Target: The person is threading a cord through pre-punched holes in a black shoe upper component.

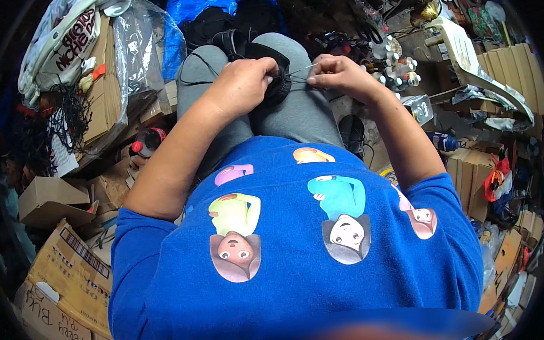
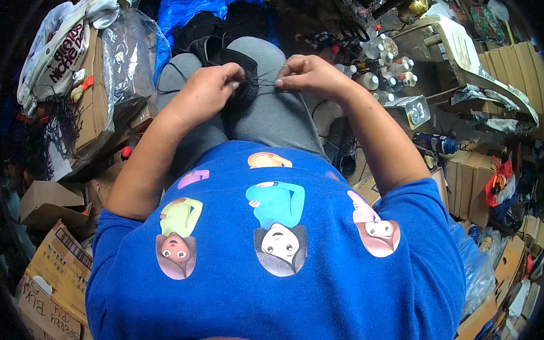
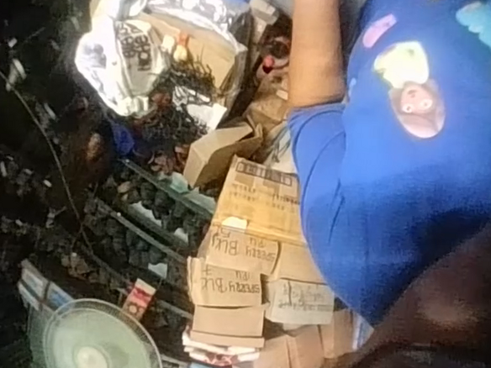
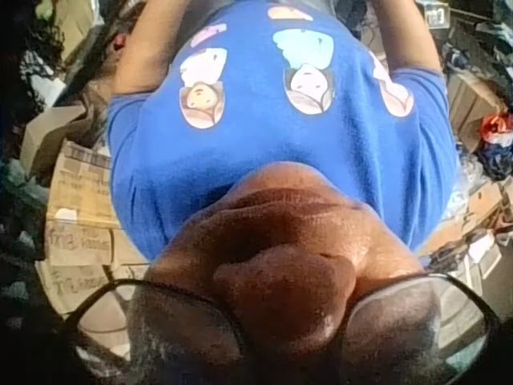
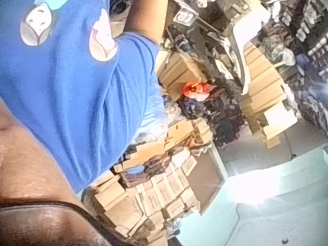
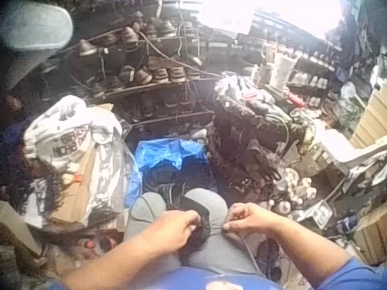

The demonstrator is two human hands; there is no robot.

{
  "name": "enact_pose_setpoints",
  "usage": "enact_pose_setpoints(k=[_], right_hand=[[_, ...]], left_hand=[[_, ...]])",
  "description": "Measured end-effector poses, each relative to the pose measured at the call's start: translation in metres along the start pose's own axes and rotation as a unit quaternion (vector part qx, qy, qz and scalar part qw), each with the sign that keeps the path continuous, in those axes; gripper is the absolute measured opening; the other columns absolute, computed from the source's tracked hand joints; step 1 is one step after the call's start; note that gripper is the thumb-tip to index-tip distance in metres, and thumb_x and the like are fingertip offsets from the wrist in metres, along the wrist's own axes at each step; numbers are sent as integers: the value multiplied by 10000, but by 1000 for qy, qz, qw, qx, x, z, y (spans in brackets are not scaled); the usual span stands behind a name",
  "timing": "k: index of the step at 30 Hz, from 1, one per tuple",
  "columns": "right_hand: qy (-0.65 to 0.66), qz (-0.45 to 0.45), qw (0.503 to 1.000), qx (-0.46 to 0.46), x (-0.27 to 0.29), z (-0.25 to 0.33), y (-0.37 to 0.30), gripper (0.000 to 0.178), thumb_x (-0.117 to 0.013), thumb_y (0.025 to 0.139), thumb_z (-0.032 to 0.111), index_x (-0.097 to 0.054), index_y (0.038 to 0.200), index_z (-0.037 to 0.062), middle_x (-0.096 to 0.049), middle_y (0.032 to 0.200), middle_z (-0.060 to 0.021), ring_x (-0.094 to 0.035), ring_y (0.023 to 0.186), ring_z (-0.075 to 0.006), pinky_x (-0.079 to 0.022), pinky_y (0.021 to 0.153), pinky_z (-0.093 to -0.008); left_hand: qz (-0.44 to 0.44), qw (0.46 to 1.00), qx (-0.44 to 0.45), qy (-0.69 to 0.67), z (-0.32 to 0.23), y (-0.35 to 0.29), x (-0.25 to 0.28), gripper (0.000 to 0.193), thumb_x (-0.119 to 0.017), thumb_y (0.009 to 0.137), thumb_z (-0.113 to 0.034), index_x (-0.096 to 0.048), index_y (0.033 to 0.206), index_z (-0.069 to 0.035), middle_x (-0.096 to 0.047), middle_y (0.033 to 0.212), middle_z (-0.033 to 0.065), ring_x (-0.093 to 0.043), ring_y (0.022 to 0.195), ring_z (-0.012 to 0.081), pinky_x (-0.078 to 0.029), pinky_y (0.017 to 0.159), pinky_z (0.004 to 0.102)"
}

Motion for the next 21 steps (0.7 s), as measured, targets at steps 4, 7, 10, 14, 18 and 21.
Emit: enact_pose_setpoints(k=[4,7,10,14,18,21], right_hand=[[77,-44,995,44,28,14,-18,149,-696,786,209,-627,805,78,-573,754,42,-530,750,-67,-417,714,-223],[-84,-131,985,78,60,21,-5,234,-684,800,254,-642,893,43,-579,955,-43,-562,815,-141,-455,700,-274],[-275,-262,923,61,72,11,5,242,-672,803,253,-656,957,67,-557,1063,-92,-587,882,-220,-466,738,-296],[-421,-114,880,188,14,77,-4,160,-631,812,240,-651,916,120,-616,934,-70,-595,915,-264,-413,843,-384],[-573,-25,793,203,-36,80,6,77,-547,799,161,-604,850,151,-626,818,-29,-609,857,-228,-398,778,-362],[-551,-23,801,233,-36,79,6,119,-543,782,118,-585,891,138,-621,814,-43,-600,851,-237,-407,801,-371]], left_hand=[[19,996,-61,70,-11,1,4,143,-558,838,-110,-608,959,-52,-645,845,158,-614,825,340,-483,736,410],[28,987,-99,124,-25,3,6,143,-553,822,-125,-629,934,-79,-652,823,145,-615,827,331,-478,735,433],[21,984,-103,147,-28,2,5,144,-547,810,-138,-641,910,-96,-663,823,133,-620,841,328,-472,735,450],[28,986,-78,142,-19,0,3,136,-540,820,-141,-634,902,-86,-662,828,127,-613,861,314,-449,754,456],[25,978,-119,169,-17,-4,0,90,-524,826,-112,-572,902,-118,-622,791,81,-599,845,275,-425,762,418],[29,980,-146,132,-14,-14,6,158,-518,812,-61,-535,966,-87,-593,814,132,-572,837,319,-404,755,418]])
Point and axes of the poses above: each hand's wrist, its own y-axis towards the middle knuckle, its own x-axis out of the back of the hand, z = x × y, the point moved 8 cm from there along y, towards the middle knuckle
